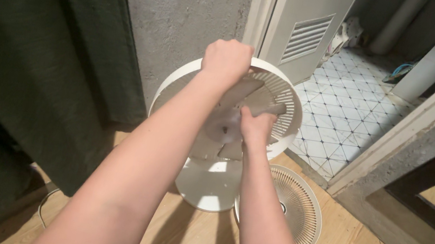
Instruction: The person releases the clips on the front grill of a standing fan and removes it. They then unscrew the center locking hub by hand and pull the fan blades off the motor shaft.
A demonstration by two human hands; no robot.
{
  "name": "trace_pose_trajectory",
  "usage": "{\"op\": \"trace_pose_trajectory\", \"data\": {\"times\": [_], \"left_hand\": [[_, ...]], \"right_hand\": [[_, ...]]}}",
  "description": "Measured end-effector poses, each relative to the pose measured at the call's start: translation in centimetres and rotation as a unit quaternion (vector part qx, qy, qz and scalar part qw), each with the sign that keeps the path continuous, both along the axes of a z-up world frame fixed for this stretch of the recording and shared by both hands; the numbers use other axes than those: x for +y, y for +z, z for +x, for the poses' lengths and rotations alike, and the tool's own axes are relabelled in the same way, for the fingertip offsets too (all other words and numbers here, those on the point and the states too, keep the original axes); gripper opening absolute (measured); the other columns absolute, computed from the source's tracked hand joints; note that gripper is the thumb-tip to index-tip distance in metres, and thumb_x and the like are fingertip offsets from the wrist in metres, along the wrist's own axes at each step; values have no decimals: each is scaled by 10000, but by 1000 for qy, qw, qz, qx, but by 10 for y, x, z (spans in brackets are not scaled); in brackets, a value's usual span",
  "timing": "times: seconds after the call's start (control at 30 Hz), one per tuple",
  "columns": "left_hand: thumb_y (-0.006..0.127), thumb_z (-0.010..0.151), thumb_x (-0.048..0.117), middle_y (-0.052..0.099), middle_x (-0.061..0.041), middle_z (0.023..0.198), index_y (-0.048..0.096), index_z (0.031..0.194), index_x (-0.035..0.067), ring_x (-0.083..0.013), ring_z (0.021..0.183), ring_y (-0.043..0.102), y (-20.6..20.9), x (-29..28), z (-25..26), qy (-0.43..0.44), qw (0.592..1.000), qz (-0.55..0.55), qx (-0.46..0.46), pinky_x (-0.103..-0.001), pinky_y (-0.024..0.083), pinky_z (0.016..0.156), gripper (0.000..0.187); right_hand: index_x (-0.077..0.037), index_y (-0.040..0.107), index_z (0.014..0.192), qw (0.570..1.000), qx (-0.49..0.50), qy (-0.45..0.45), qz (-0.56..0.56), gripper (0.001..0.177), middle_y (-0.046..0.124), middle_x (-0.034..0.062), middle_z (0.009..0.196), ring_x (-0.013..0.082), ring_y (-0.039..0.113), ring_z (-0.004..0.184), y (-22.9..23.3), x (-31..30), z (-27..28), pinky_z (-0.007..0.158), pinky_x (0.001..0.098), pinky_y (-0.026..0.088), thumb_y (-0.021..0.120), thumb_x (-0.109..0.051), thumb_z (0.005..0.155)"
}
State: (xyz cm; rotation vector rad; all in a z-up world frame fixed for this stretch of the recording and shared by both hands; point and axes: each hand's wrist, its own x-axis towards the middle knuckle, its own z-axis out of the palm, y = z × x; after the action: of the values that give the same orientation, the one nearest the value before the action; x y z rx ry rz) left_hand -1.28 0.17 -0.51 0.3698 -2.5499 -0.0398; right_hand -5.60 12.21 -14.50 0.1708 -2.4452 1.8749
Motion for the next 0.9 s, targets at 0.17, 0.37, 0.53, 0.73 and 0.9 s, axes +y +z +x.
{"op": "trace_pose_trajectory", "data": {"times": [0.17, 0.37, 0.53, 0.73, 0.9], "left_hand": [[594, 976, 302, 753, -190, 977, 803, 979, 137, -392, 916, 737, 0, -6, -9, 10, 999, 33, 20, -501, 586, 784, 266], [709, 887, 451, 750, -196, 962, 799, 950, 90, -384, 908, 739, 18, 0, 6, 15, 1000, 12, -8, -484, 595, 757, 377], [744, 828, 527, 753, -194, 905, 805, 921, 112, -388, 854, 747, 17, -2, 26, -15, 1000, -25, 1, -490, 599, 721, 430], [741, 848, 565, 746, -198, 893, 792, 918, 110, -390, 853, 739, 9, -9, 15, -14, 1000, -16, -12, -494, 593, 716, 463], [719, 893, 307, 758, -181, 930, 786, 959, 154, -375, 881, 750, -6, -12, 5, -19, 999, -24, 13, -496, 603, 749, 179]], "right_hand": [[170, 553, 1179, 993, 65, 49, -85, 591, 676, 265, 1124, 328, 703, 985, -8, 6, 2, 855, 401, 554, 794, -175, 764], [98, 603, 1115, 984, 91, 73, -136, 448, 702, 172, 1019, 264, 692, 925, -12, 11, 5, 829, 365, 543, 764, -159, 786], [59, 523, 1139, 980, 113, 75, -143, 475, 653, 147, 992, 218, 640, 895, -29, 7, 7, 824, 344, 525, 782, -163, 809], [36, 459, 1187, 975, 100, 84, -180, 543, 630, 127, 990, 209, 625, 887, -40, 7, 3, 818, 338, 519, 775, -176, 798], [91, 511, 1162, 991, 49, 36, -123, 595, 668, 134, 1027, 240, 673, 928, -16, 8, 4, 835, 333, 540, 819, -231, 768]]}}
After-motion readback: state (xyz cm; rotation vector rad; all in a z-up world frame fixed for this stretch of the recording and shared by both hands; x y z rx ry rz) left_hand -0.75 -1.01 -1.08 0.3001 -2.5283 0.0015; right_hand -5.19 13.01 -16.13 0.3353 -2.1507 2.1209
